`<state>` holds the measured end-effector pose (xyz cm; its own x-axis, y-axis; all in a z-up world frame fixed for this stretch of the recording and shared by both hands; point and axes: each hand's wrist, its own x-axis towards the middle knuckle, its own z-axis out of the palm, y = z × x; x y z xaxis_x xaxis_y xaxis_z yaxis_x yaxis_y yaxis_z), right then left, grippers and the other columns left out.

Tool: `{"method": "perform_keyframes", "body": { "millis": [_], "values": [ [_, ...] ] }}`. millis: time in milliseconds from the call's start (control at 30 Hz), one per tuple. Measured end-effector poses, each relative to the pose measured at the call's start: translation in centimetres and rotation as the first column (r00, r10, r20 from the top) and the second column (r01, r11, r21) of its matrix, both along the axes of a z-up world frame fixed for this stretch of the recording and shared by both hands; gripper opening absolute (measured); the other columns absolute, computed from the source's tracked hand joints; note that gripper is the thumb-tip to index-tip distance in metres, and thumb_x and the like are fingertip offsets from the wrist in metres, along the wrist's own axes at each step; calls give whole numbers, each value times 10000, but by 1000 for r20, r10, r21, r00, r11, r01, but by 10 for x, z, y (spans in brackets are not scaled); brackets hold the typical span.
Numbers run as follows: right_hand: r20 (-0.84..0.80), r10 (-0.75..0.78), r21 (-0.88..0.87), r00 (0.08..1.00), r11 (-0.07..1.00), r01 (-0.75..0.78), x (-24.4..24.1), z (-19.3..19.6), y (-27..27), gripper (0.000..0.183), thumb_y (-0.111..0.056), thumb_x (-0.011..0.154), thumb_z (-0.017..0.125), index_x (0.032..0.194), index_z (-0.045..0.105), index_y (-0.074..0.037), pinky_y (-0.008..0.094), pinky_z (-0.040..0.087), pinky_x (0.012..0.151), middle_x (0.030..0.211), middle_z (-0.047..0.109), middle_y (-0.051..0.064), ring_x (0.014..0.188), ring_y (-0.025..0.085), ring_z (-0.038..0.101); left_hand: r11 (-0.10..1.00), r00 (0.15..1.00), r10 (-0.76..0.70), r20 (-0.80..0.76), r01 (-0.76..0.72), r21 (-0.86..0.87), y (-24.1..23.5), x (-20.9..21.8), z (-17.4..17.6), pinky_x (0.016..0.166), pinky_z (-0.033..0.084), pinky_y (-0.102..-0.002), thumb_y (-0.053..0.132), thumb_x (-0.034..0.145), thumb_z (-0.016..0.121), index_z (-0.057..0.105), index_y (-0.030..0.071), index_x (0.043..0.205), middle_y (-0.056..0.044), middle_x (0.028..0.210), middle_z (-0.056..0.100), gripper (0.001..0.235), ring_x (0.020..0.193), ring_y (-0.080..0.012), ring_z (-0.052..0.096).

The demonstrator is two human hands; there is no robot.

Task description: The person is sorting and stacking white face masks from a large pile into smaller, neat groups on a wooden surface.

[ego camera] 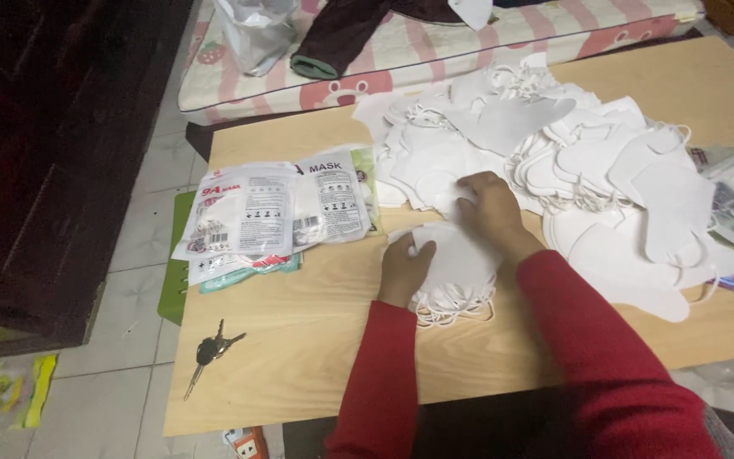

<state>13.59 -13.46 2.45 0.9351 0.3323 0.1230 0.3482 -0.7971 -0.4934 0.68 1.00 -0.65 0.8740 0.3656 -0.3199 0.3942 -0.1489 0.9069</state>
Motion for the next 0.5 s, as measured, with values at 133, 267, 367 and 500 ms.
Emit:
{"method": "perform_keyframes", "body": {
  "millis": [133,267,367,500],
  "values": [
    [34,22,-216,999,976,-14,7,1,15,416,-173,956,642,1371,625,-193,407,552,983,1297,621,88,1228,249,597,1000,1000,0,0,0,9,-1,0,-4,1017,520,-466,399,908,687,609,96,1373,-167,1346,610,560,1260,-338,586],
    [102,-15,-201,995,979,35,24,-15,12,281,-125,962,617,1227,710,-126,378,576,891,1052,699,88,1032,233,683,1000,1000,-11,17,10,18,1,2,-6,1006,528,-448,413,918,675,640,87,1326,-161,1322,623,524,1242,-323,597],
    [132,-36,-130,991,990,53,22,-11,3,220,-108,954,620,1140,736,-100,393,586,849,975,709,108,962,258,703,1000,1000,-4,23,4,25,3,4,-7,1003,530,-449,424,934,653,636,72,1329,-170,1323,621,529,1239,-325,599],
    [32,-73,143,997,987,67,7,8,-12,198,-135,950,609,1100,710,-54,457,572,806,963,695,161,935,331,697,999,1000,2,13,-2,37,0,-3,1,1009,529,-456,427,945,633,627,39,1325,-191,1334,610,543,1252,-340,591]
  ]
}}
